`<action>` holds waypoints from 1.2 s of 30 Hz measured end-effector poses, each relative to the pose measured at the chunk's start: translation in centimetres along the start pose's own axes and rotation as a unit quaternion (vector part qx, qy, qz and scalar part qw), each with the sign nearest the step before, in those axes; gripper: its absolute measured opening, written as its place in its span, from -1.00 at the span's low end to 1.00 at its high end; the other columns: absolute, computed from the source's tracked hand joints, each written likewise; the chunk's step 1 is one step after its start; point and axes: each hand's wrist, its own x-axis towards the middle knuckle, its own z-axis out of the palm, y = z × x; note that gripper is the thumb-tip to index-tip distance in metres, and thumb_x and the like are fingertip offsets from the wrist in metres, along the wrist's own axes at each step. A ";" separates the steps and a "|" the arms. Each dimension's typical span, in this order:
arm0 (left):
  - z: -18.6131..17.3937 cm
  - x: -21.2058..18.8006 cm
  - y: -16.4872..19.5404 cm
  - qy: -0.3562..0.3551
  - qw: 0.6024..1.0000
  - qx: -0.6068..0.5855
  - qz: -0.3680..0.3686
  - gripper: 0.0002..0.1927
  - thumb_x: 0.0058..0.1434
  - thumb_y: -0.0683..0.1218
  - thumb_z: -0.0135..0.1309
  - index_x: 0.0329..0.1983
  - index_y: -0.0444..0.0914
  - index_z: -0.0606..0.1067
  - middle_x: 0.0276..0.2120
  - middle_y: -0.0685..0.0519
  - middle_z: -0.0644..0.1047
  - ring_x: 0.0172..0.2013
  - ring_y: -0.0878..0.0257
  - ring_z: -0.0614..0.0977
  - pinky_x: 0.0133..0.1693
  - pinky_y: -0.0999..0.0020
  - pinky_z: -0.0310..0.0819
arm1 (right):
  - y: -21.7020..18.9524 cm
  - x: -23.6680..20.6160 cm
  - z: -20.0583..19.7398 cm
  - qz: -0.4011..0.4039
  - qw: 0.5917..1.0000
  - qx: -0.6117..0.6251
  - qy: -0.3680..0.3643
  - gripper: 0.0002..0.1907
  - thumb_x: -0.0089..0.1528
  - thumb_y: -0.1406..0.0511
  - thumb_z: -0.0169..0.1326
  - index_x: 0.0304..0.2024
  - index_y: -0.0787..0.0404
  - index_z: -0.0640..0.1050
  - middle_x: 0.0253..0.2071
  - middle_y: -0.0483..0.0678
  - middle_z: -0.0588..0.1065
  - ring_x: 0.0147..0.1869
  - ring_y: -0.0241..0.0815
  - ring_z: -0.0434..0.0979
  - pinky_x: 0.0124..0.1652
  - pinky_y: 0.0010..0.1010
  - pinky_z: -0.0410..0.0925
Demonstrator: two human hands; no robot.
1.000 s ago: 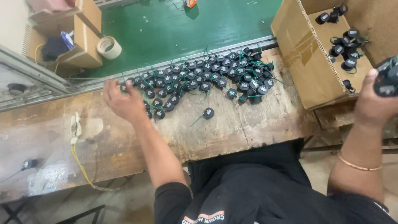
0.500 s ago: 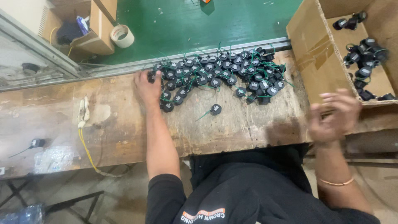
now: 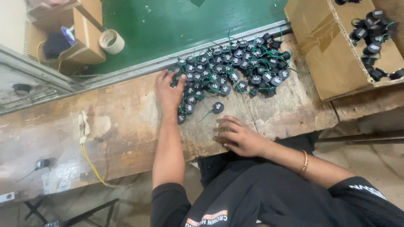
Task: The person picks black power adapters with green cords from a pile on the workbench one at a time, wraps each cord around its adapter body with both hands, and places the finished unit into a cardboard box beside the pile.
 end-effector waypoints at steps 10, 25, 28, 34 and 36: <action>2.7 -3.0 5.8 -0.148 0.967 -0.161 0.130 -0.52 0.20 0.11 0.26 0.11 -0.22 0.57 0.34 -0.18 0.42 0.37 -0.11 0.40 0.37 0.06 0.22 | -0.1 0.0 0.0 0.031 0.998 -0.059 -0.005 -0.53 0.05 0.31 0.30 0.02 0.11 0.56 0.32 0.03 0.34 0.54 0.28 0.05 0.37 0.10 0.09; -6.9 -0.8 -0.6 -0.376 0.898 -0.195 -0.118 -0.62 0.11 -0.12 0.35 -0.01 -0.29 0.58 -0.19 0.04 0.63 -0.17 0.31 0.59 -0.11 0.37 0.51 | 2.5 -2.9 -0.7 0.088 0.991 -0.078 0.067 -0.59 0.15 0.24 0.24 0.04 0.19 0.55 0.28 0.03 0.42 0.54 0.23 0.13 0.34 0.02 0.19; -7.1 -1.2 0.2 -0.481 0.852 -0.198 -0.064 -0.40 -0.17 -0.19 0.43 0.02 -0.23 0.54 -0.17 0.12 0.61 -0.15 0.33 0.60 -0.10 0.35 0.57 | 2.5 -3.2 -0.8 0.077 0.991 -0.071 0.078 -0.66 0.15 0.26 0.25 -0.03 0.19 0.58 0.28 0.03 0.43 0.56 0.26 0.11 0.34 0.02 0.19; -4.0 -2.4 4.3 -0.487 0.872 -0.015 0.043 -0.42 -0.28 -0.18 0.53 -0.14 -0.29 0.56 -0.26 0.05 0.62 -0.22 0.26 0.61 -0.12 0.31 0.55 | 2.1 -3.8 -0.7 0.045 0.988 -0.103 0.106 -0.78 0.10 0.32 0.28 -0.19 0.14 0.68 0.24 0.01 0.49 0.52 0.20 0.15 0.36 0.16 0.04; -4.3 -2.6 4.4 -0.474 0.880 -0.038 0.002 -0.47 -0.25 -0.20 0.49 -0.14 -0.27 0.60 -0.27 0.05 0.64 -0.22 0.25 0.62 -0.13 0.31 0.55 | 2.2 -4.3 -0.8 0.030 0.988 -0.085 0.127 -0.84 0.09 0.35 0.27 -0.25 0.13 0.68 0.19 -0.04 0.55 0.51 0.14 0.25 0.41 0.12 0.07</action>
